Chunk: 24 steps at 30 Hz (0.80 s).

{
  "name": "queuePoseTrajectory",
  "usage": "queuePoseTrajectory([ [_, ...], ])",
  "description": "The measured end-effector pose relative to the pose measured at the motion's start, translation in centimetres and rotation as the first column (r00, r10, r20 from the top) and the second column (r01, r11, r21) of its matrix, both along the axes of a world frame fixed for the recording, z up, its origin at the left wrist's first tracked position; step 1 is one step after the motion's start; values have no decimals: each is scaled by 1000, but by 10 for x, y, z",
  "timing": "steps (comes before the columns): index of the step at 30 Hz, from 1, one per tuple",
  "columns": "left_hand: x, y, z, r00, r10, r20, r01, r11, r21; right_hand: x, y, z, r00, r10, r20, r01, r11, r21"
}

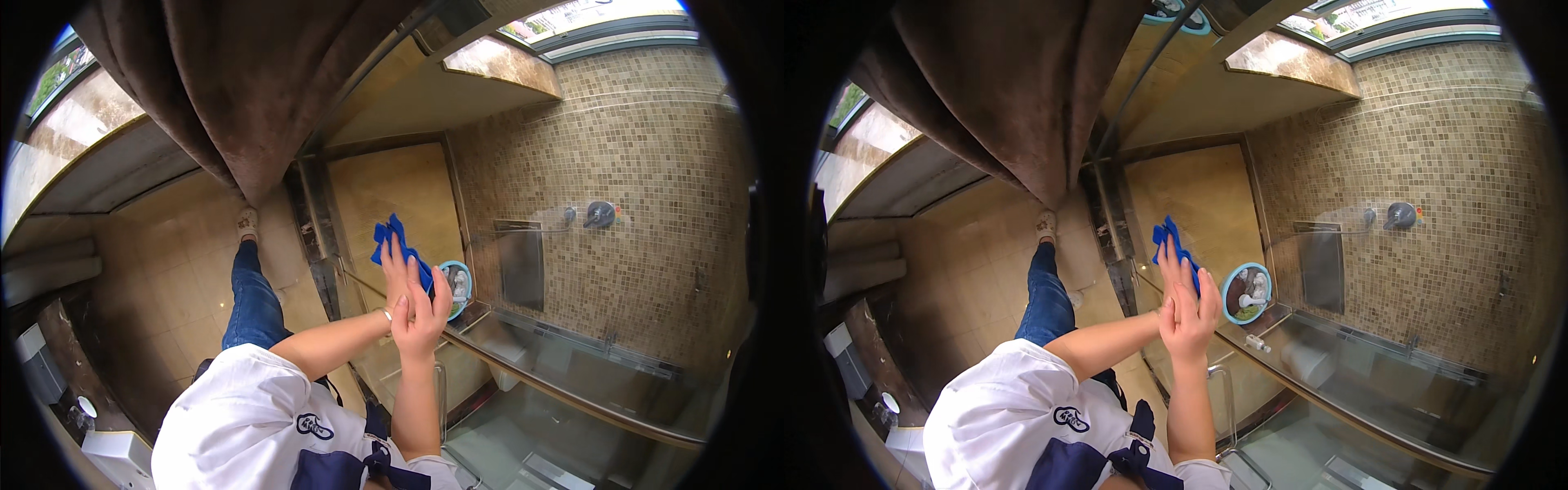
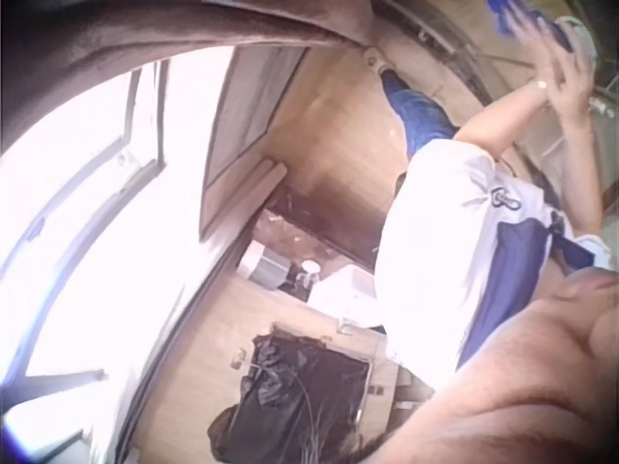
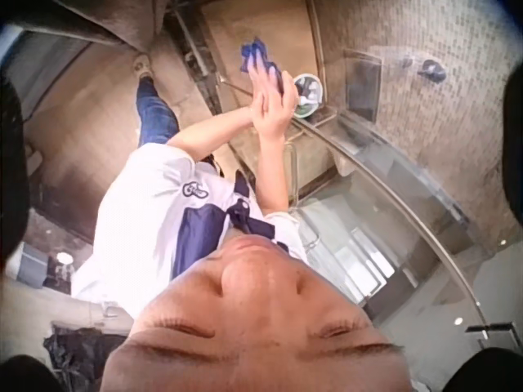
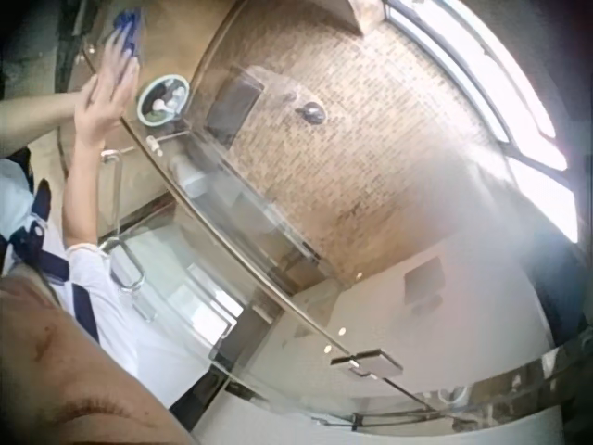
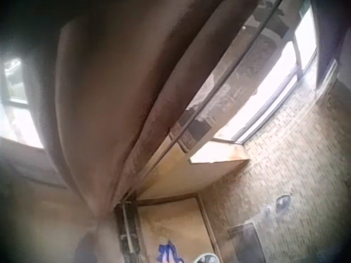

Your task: The person wipes a large curved window and the adjacent window sill using a blue cloth. They then move to a bathroom and wipe the glass shower door and surrounding tiled surfaces with the same cloth.

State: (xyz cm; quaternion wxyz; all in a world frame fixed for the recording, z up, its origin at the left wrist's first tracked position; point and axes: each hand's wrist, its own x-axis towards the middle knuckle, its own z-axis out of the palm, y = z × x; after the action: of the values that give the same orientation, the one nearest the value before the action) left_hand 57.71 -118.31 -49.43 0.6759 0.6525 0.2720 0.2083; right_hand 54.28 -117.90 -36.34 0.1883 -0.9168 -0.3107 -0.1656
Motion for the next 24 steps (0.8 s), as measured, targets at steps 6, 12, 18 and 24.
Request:
queuePoseTrajectory([
  [6,-1,37,154,939,-162,305,123,982,143,-35,-31,38,961,-133,242,113,989,94],
  [12,11,41,133,777,-280,565,-49,867,496,-53,-37,42,940,-217,262,182,972,150],
  [18,-63,5,-10,771,-521,367,170,723,670,-79,-48,31,941,-289,173,278,957,84],
  [24,-55,18,26,539,-765,354,156,503,850,-97,-60,43,873,-427,237,392,902,180],
])
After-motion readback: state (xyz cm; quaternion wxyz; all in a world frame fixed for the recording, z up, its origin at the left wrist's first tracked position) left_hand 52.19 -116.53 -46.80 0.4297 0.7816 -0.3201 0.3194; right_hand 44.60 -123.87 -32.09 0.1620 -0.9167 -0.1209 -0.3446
